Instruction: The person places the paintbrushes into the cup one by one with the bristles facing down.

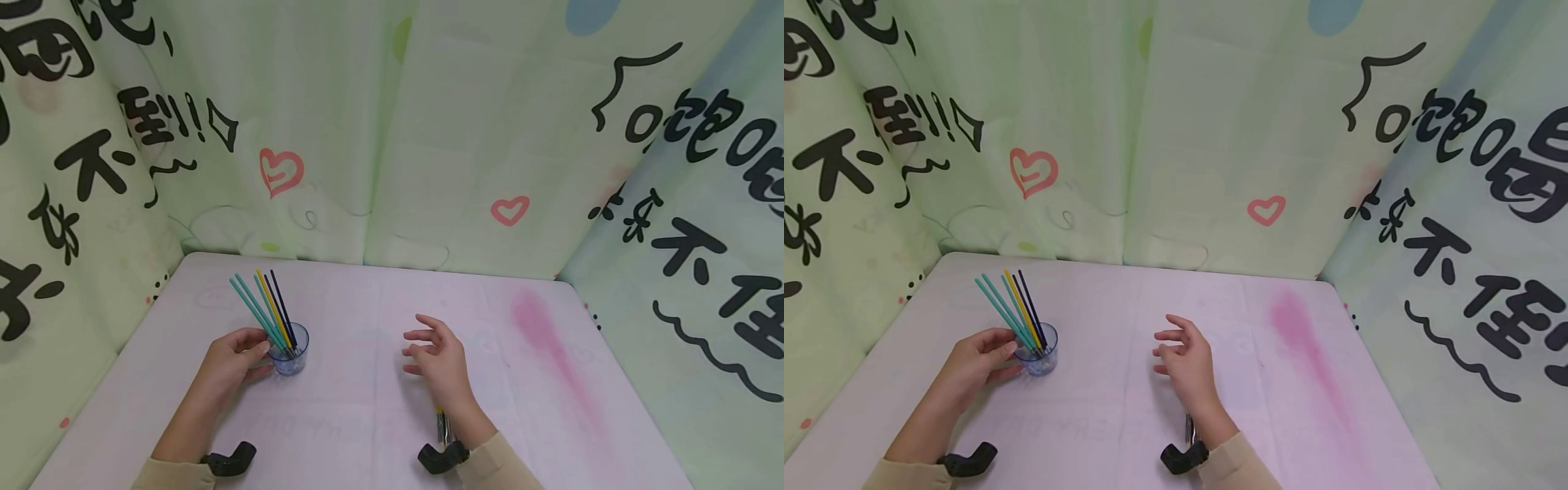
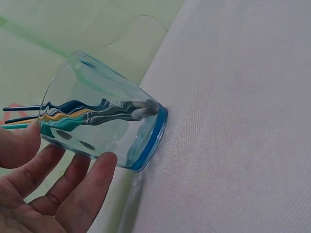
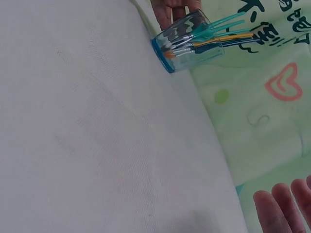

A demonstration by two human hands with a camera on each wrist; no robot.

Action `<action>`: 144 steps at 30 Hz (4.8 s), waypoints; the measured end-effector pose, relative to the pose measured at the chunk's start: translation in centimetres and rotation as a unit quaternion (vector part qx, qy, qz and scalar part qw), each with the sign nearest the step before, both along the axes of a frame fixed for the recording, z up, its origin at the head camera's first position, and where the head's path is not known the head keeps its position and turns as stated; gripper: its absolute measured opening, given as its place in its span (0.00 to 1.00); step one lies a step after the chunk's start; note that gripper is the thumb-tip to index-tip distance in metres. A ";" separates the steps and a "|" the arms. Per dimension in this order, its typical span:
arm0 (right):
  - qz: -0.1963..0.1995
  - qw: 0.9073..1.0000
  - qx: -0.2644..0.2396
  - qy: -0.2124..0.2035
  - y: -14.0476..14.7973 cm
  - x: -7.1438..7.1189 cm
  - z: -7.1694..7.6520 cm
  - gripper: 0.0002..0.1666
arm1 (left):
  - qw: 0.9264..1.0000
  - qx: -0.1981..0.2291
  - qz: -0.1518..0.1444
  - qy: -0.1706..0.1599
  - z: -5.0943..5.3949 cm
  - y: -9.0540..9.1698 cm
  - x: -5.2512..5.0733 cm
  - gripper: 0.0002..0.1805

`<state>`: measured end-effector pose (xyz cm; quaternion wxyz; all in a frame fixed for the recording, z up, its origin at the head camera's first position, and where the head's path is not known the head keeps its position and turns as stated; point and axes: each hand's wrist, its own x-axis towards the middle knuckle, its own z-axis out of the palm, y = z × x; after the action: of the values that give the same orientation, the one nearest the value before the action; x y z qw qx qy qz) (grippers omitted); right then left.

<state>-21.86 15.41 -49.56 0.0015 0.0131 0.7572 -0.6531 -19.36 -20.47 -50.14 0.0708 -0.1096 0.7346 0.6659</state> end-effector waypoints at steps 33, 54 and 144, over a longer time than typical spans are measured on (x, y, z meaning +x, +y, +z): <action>-0.074 0.994 0.060 -0.053 5.7 -0.1 0.0 0.36 | 1.000 -0.009 0.003 -0.007 0.4 0.1 0.2 0.22; -0.069 0.976 0.178 -0.103 8.3 -0.4 -0.6 0.35 | 1.000 -0.007 -0.002 -0.005 0.2 0.0 0.1 0.22; -0.006 0.961 0.226 -0.162 8.0 -1.3 0.1 0.35 | 1.000 -0.006 0.000 -0.007 0.0 0.0 0.1 0.22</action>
<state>-23.20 23.37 -49.46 0.1173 0.1238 0.8744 -0.4542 -19.27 -20.49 -50.13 0.0751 -0.1146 0.7378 0.6610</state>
